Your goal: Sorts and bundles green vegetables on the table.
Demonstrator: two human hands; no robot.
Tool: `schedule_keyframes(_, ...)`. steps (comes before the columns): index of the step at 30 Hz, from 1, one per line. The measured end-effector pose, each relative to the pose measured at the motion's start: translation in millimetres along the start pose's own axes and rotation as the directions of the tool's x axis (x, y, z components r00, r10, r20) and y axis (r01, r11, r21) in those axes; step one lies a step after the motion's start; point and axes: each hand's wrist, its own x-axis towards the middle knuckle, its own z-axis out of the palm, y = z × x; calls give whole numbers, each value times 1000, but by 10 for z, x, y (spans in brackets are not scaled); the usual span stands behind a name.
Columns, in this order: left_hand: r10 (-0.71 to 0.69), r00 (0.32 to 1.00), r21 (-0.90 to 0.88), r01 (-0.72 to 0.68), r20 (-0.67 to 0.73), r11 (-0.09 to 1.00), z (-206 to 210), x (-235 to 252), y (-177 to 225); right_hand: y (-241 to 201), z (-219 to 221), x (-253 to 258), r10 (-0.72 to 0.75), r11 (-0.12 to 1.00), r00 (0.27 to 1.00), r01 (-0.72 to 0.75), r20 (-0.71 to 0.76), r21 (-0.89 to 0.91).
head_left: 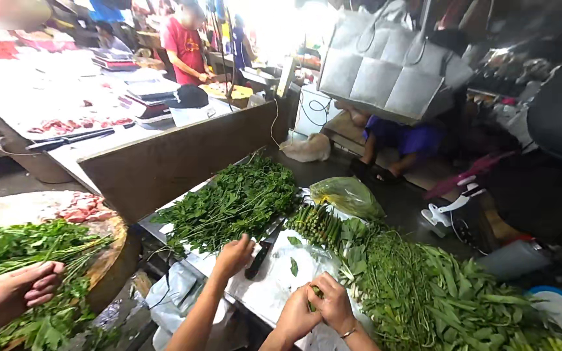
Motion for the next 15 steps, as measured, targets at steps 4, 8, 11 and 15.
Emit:
schedule_keyframes(4, -26, 999, -43, 25, -40, 999, 35, 71, -53, -135, -101, 98, 120, 993, 989, -120, 82, -2)
schedule_keyframes(8, 2, 1000, -262, 0, 7, 965, -101, 114, 121, -276, -397, 357, 390, 872, 911, -411, 130, 266)
schedule_keyframes(11, 11, 1000, -438, -8, 4, 899, -193, 128, 287, -201, -561, 470, 435, 810, 901, -393, 5, 436)
schedule_keyframes(15, 4, 1000, -569, 7, 19, 822, -290, 123, 461, -60, -666, 446, 370, 818, 927, -356, 59, 451)
